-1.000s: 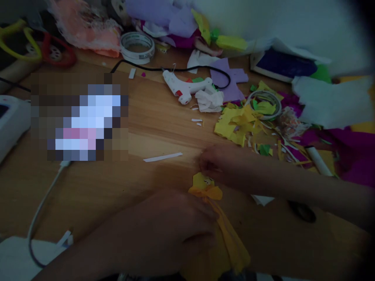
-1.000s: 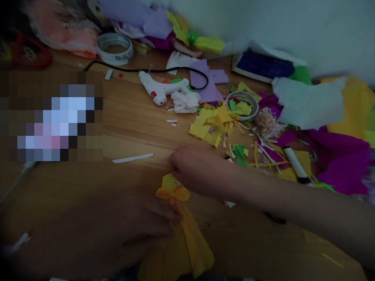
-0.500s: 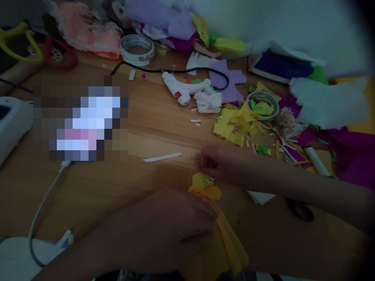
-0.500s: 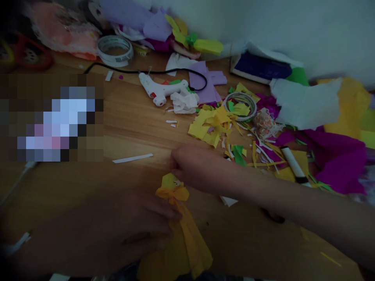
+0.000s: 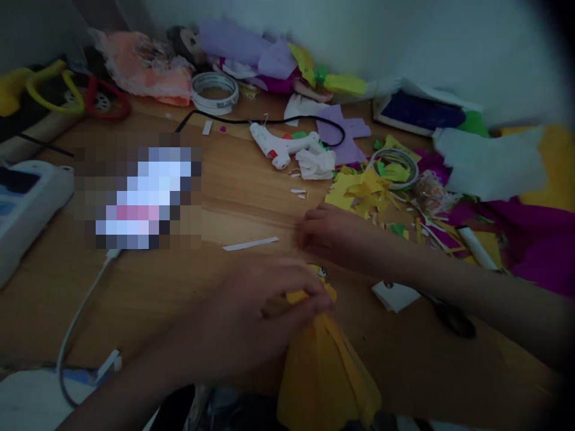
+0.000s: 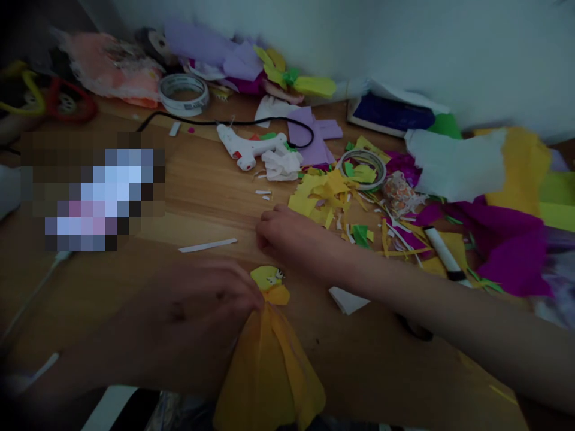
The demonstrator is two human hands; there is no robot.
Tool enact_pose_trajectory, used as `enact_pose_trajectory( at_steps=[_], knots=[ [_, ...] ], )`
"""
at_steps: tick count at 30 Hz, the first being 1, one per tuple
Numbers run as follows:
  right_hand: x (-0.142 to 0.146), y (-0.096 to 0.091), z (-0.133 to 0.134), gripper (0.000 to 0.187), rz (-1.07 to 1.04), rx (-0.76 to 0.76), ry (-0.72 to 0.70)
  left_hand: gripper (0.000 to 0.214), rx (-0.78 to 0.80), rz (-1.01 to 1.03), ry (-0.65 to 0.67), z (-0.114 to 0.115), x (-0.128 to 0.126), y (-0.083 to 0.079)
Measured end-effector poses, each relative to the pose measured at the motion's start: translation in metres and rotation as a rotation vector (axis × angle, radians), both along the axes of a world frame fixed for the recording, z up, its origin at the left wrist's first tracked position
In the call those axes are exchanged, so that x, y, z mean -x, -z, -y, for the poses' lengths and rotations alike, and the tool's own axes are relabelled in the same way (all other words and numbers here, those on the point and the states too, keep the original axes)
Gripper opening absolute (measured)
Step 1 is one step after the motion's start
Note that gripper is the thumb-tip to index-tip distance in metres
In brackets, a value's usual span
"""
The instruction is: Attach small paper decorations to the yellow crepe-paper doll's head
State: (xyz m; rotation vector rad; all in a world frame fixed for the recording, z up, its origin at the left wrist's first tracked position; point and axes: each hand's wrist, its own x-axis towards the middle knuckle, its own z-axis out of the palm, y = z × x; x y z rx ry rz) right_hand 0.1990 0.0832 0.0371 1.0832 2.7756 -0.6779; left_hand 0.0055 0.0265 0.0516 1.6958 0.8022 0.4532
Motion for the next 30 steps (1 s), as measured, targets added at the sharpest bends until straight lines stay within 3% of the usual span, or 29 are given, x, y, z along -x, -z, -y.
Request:
enact_pose_trajectory(
  at_steps=[4,7,14,20,30],
  knots=[
    [-0.002,0.004,0.005,0.015,0.015,-0.160,-0.083,0.020,0.072,-0.027,-0.411,-0.007,0.000,0.003],
    [-0.002,-0.003,0.012,0.011,-0.116,-0.142,-0.022,0.018,0.080,-0.101,-0.529,-0.010,-0.002,0.009],
    [-0.003,-0.011,0.029,0.013,-0.338,-0.293,-0.005,0.010,0.145,-0.019,-0.465,-0.012,-0.007,0.020],
    [-0.004,-0.017,0.034,0.020,-0.303,-0.331,0.039,0.012,0.134,-0.002,-0.502,-0.012,-0.008,0.018],
    [-0.013,-0.022,0.033,0.018,-0.247,-0.332,-0.056,0.017,0.080,0.012,-0.433,-0.012,-0.008,0.021]
  ],
)
